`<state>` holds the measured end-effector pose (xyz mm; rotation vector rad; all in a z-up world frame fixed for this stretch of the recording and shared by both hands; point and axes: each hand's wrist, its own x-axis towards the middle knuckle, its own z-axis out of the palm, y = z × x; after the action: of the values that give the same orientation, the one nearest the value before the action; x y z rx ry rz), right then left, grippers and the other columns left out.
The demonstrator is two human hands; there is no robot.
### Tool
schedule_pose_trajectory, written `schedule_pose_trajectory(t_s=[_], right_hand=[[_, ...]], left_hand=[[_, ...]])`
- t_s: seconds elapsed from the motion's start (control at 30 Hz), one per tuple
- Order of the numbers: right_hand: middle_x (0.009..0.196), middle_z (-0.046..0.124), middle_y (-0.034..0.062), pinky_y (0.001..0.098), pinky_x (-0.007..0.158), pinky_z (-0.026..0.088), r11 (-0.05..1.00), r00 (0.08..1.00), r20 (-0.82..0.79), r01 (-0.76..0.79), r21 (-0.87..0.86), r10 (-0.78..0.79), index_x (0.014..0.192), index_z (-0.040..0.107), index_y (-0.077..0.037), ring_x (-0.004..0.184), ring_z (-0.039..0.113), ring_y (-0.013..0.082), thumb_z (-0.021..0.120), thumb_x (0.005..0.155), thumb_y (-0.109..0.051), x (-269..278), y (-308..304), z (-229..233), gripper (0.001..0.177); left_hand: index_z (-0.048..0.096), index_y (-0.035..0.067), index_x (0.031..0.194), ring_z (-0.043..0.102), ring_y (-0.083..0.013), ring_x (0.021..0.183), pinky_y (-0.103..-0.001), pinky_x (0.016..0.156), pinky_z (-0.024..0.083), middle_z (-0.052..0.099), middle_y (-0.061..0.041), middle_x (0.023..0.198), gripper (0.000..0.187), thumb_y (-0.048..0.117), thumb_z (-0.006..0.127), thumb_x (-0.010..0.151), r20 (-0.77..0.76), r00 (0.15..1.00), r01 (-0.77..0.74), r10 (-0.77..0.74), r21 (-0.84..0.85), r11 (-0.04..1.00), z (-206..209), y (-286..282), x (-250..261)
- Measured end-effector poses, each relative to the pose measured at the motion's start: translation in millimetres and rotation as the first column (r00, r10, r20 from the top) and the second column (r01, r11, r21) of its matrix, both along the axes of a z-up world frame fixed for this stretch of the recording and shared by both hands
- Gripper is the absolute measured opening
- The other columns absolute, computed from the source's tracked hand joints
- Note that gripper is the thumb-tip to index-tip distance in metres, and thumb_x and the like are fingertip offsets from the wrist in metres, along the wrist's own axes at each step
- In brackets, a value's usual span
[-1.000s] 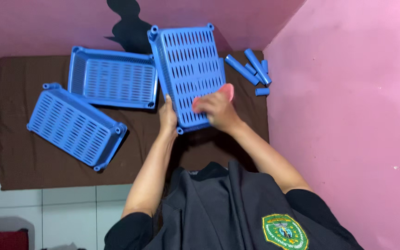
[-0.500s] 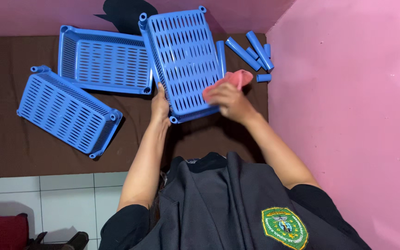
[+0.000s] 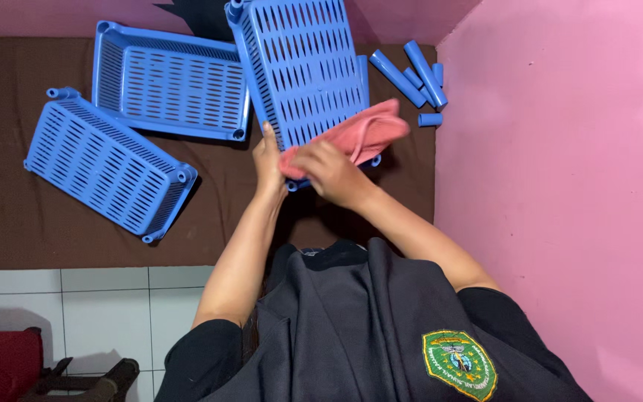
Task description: The person wipes blue plastic basket trays with a pink cloth, then inserts blue plastic rods into the tray corners to form a three-tier rack. The person handles multiple trays and rods, stacking the trays and connecting them with the rods to complete the assembly.
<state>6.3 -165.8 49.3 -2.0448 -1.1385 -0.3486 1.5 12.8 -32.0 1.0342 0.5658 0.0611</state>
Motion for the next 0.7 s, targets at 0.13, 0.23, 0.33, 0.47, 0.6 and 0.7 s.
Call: schedule_pose_trajectory(t_s=[0.13,0.23,0.33,0.47,0.6,0.7], right_hand=[[0.109,0.068,0.0120,0.0429,0.088,0.053,0.989,0.989,0.042,0.146,-0.011,-0.145,0.106,0.071,-0.006,0.098,0.065,0.0336,0.071,0.081,0.004,3.9,-1.9,2.5,0.027],[0.106,0.066,0.0122,0.0424,0.088,0.054,1.000,0.999,0.049,0.017,-0.008,-0.016,0.103,0.069,-0.006,0.097,0.065,0.0323,0.072,0.085,0.001,3.8,0.2,5.8,0.019],[0.106,0.065,0.0113,0.0430,0.090,0.055,1.000,0.993,0.114,-0.006,-0.023,0.009,0.104,0.068,-0.006,0.099,0.065,0.0327,0.070,0.086,-0.002,6.1,1.6,11.6,0.018],[0.104,0.066,0.0114,0.0429,0.084,0.054,0.987,0.984,0.081,0.160,-0.009,-0.158,0.105,0.072,-0.008,0.093,0.064,0.0324,0.067,0.084,0.000,0.1,9.3,19.0,0.023],[0.104,0.066,0.0126,0.0413,0.083,0.054,0.993,0.990,0.083,-0.111,-0.048,0.114,0.105,0.071,-0.008,0.094,0.065,0.0307,0.070,0.089,-0.002,-5.1,12.5,22.4,0.017],[0.105,0.067,0.0112,0.0411,0.084,0.054,1.000,0.992,0.126,0.019,-0.018,-0.016,0.110,0.073,-0.007,0.096,0.066,0.0304,0.070,0.089,-0.001,-1.6,9.0,21.9,0.022]], left_hand=[[0.068,-0.006,0.120,0.071,-0.0171,0.094,-0.034,0.085,0.059,0.076,-0.013,0.109,0.063,0.049,0.039,0.107,-0.008,0.997,0.081,-0.081,0.099,0.992,7.6,3.7,-0.2],[0.070,-0.006,0.118,0.071,-0.0175,0.094,-0.034,0.084,0.058,0.075,-0.014,0.109,0.062,0.048,0.040,0.107,-0.032,0.997,0.069,-0.065,0.124,0.990,10.8,4.2,-0.4],[0.069,-0.005,0.118,0.072,-0.0171,0.094,-0.034,0.084,0.059,0.075,-0.013,0.109,0.060,0.047,0.040,0.107,-0.019,0.998,0.068,-0.067,0.082,0.994,12.5,1.0,1.8],[0.071,-0.005,0.116,0.071,-0.0160,0.093,-0.034,0.083,0.059,0.076,-0.013,0.107,0.061,0.047,0.039,0.108,0.045,0.995,0.081,-0.088,0.145,0.986,11.3,2.9,2.1],[0.070,-0.005,0.115,0.070,-0.0157,0.089,-0.034,0.080,0.058,0.075,-0.012,0.104,0.060,0.047,0.040,0.108,0.015,0.998,0.060,-0.062,0.137,0.989,9.5,9.3,1.6],[0.072,-0.006,0.113,0.070,-0.0154,0.088,-0.034,0.079,0.059,0.076,-0.013,0.103,0.061,0.047,0.043,0.107,0.002,0.990,0.138,-0.142,0.211,0.968,9.2,6.5,0.6]])
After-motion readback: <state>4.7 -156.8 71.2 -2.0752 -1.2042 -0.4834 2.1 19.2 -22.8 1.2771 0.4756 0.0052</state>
